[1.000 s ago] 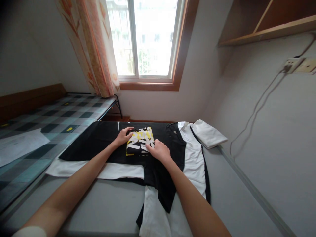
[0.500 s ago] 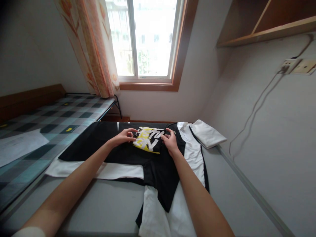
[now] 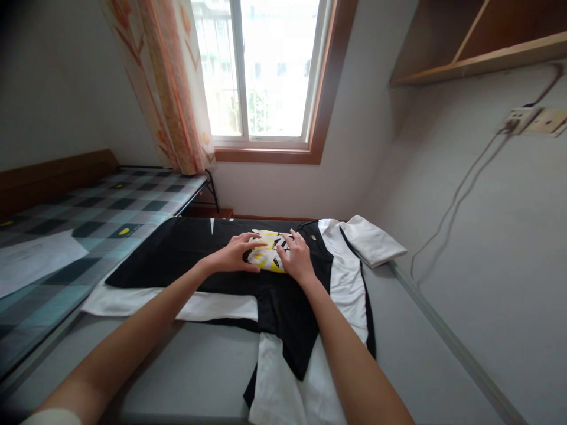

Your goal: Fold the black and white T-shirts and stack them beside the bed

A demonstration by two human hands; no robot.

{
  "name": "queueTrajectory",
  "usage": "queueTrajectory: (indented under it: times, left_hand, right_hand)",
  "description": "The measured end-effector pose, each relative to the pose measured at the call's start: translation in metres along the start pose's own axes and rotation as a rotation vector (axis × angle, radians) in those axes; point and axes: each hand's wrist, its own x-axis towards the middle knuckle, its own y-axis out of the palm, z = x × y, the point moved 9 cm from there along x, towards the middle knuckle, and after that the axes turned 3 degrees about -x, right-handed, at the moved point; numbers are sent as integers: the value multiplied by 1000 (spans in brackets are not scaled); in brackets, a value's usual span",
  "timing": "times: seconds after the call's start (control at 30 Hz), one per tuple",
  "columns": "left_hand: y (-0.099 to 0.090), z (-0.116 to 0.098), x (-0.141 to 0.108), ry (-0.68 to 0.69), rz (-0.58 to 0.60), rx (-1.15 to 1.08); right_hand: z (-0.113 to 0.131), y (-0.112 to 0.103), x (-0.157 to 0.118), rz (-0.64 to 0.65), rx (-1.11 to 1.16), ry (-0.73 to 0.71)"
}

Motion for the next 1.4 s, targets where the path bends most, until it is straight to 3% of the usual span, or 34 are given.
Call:
queueTrajectory:
  times: [0.1,0.3,0.5,0.77,0.87,1.07,1.4]
  left_hand:
    - [16,-8,-3,46,63,116]
    - [35,9,-6,66,72,213]
    - [33,15,-6,56,74,145]
    - [28,30,-4,-55,-15,67]
    - [32,31,-5,-75,6,100]
    - [37,41,-7,-151,29,140]
    - [39,47,-8,-186,24,177]
  right_hand:
    - [12,18,-7,146,-163,-64]
    - [6,36,-13,306,-240,-34]
    - [8,36,-14,301,-253,-34]
    - [45,6,-15,93,-289,-164]
    - [49,15,-16,136,-295,-188]
    - [33,41,-19,303,-319,-126]
    - [29,44,-19,359,-281,-95]
